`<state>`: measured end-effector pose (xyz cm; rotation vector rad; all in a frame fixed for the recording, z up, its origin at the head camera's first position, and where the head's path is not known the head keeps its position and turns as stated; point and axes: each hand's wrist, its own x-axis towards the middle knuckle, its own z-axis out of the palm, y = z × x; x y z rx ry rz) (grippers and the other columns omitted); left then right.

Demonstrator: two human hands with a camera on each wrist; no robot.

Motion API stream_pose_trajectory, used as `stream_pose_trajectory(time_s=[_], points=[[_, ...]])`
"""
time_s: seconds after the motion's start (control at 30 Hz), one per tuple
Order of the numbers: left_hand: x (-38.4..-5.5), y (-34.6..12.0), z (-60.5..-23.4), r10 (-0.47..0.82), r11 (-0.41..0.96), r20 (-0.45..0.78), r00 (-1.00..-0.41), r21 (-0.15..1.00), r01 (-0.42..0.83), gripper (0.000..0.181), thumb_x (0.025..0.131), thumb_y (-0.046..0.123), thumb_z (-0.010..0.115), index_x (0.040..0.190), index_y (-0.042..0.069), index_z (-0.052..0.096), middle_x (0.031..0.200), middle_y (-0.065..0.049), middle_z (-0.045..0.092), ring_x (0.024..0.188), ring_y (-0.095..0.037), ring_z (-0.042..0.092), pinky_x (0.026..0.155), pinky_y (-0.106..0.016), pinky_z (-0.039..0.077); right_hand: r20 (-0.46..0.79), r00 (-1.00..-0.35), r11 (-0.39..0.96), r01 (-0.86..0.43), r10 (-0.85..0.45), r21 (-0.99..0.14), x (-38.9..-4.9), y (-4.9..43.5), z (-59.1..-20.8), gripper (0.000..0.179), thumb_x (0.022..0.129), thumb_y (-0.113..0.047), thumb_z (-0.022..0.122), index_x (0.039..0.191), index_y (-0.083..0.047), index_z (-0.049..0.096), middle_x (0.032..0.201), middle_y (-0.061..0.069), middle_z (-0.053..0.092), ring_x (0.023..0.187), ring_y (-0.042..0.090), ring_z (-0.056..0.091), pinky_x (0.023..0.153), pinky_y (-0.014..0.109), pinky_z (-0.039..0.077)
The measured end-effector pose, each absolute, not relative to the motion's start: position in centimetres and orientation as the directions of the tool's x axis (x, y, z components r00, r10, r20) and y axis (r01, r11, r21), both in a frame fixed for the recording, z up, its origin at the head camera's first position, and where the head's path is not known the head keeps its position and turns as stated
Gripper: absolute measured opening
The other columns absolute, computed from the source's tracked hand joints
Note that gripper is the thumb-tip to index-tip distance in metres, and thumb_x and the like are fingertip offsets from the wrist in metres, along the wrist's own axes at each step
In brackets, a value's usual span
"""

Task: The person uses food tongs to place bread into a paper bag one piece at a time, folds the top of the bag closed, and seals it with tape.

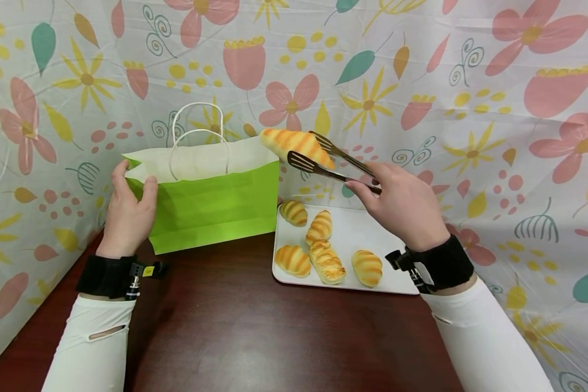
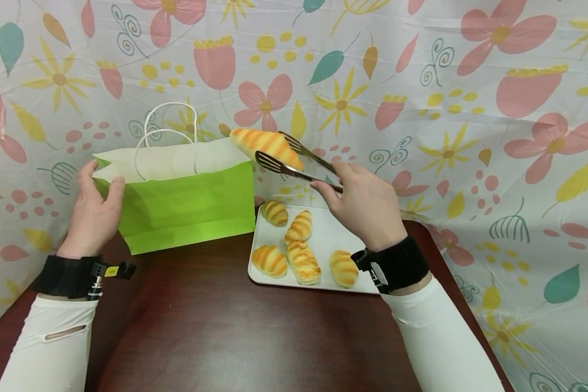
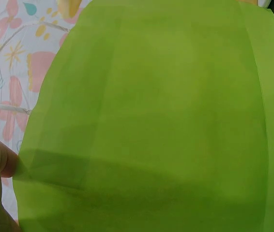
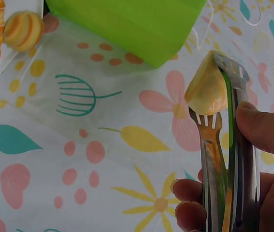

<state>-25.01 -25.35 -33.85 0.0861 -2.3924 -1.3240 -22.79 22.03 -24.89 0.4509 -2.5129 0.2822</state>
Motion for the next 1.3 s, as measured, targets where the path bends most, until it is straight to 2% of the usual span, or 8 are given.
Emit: stream_pose_trajectory(time_s=[0.13, 0.23, 0.4, 0.53, 0.7, 0.97, 1.3], points=[[-25.0, -25.4, -33.9, -0.242, 0.548, 0.311, -0.919, 0.826, 0.135, 0.077, 0.106, 0.056, 0.035, 0.164, 0.023, -0.002, 0.159, -0.036, 0.025, 0.131, -0.054, 0.038, 0.106, -0.068, 0.027, 0.557, -0.774, 0.911, -0.406, -0.301, -0.072, -23.5, 21.2, -24.4, 0.053, 0.099, -0.058, 0.061, 0.144, -0.029, 0.062, 0.097, 0.001, 0.07, 0.088, 0.021, 0.067, 0.068, 0.048, 0.052], [-25.0, -25.4, -33.9, -0.242, 0.549, 0.313, -0.918, 0.825, 0.137, 0.077, 0.106, 0.056, 0.035, 0.164, 0.023, -0.002, 0.157, -0.038, 0.027, 0.128, -0.054, 0.04, 0.105, -0.067, 0.028, 0.562, -0.757, 0.904, -0.426, -0.333, -0.038, -24.0, 20.5, -24.0, 0.052, 0.099, -0.057, 0.062, 0.144, -0.03, 0.061, 0.093, 0.001, 0.067, 0.082, 0.021, 0.066, 0.064, 0.047, 0.051], [-25.0, -25.4, -33.9, -0.242, 0.551, 0.314, -0.918, 0.824, 0.136, 0.077, 0.105, 0.057, 0.035, 0.164, 0.023, -0.002, 0.152, -0.041, 0.031, 0.122, -0.053, 0.042, 0.103, -0.066, 0.029, 0.57, -0.733, 0.892, -0.452, -0.372, 0.0, -24.7, 19.3, -23.2, 0.049, 0.1, -0.055, 0.063, 0.132, -0.018, 0.067, 0.098, 0.003, 0.068, 0.079, 0.025, 0.065, 0.064, 0.047, 0.051], [-25.0, -25.5, -33.9, -0.242, 0.549, 0.318, -0.916, 0.824, 0.141, 0.077, 0.106, 0.056, 0.035, 0.164, 0.023, -0.002, 0.152, -0.041, 0.032, 0.121, -0.053, 0.042, 0.102, -0.066, 0.029, 0.552, -0.726, 0.883, -0.467, -0.41, 0.041, -25.4, 18.2, -22.5, 0.048, 0.1, -0.056, 0.062, 0.123, -0.015, 0.067, 0.098, 0.003, 0.068, 0.079, 0.025, 0.064, 0.062, 0.047, 0.05], [-24.9, -25.4, -33.9, -0.242, 0.547, 0.313, -0.918, 0.826, 0.137, 0.077, 0.105, 0.057, 0.035, 0.164, 0.023, -0.002, 0.154, -0.04, 0.03, 0.125, -0.054, 0.041, 0.104, -0.066, 0.028, 0.509, -0.735, 0.873, -0.482, -0.448, 0.073, -26.5, 17.3, -22.0, 0.048, 0.1, -0.059, 0.059, 0.118, -0.015, 0.064, 0.099, 0.002, 0.066, 0.084, 0.025, 0.063, 0.067, 0.049, 0.051], [-25.0, -25.3, -33.8, -0.237, 0.545, 0.31, -0.921, 0.827, 0.138, 0.078, 0.105, 0.059, 0.034, 0.165, 0.024, -0.003, 0.154, -0.04, 0.031, 0.124, -0.053, 0.042, 0.103, -0.066, 0.029, 0.433, -0.761, 0.863, -0.498, -0.484, 0.088, -28.2, 15.9, -21.3, 0.055, 0.101, -0.061, 0.055, 0.13, -0.015, 0.064, 0.112, 0.003, 0.068, 0.092, 0.023, 0.065, 0.075, 0.049, 0.054], [-25.0, -25.4, -33.7, -0.24, 0.547, 0.307, -0.921, 0.826, 0.133, 0.078, 0.105, 0.058, 0.035, 0.165, 0.023, -0.003, 0.157, -0.037, 0.028, 0.129, -0.054, 0.04, 0.105, -0.067, 0.028, 0.376, -0.741, 0.827, -0.536, -0.557, 0.169, -29.9, 13.9, -20.5, 0.06, 0.102, -0.059, 0.054, 0.145, -0.017, 0.059, 0.12, 0.006, 0.067, 0.092, 0.027, 0.067, 0.075, 0.047, 0.053]])
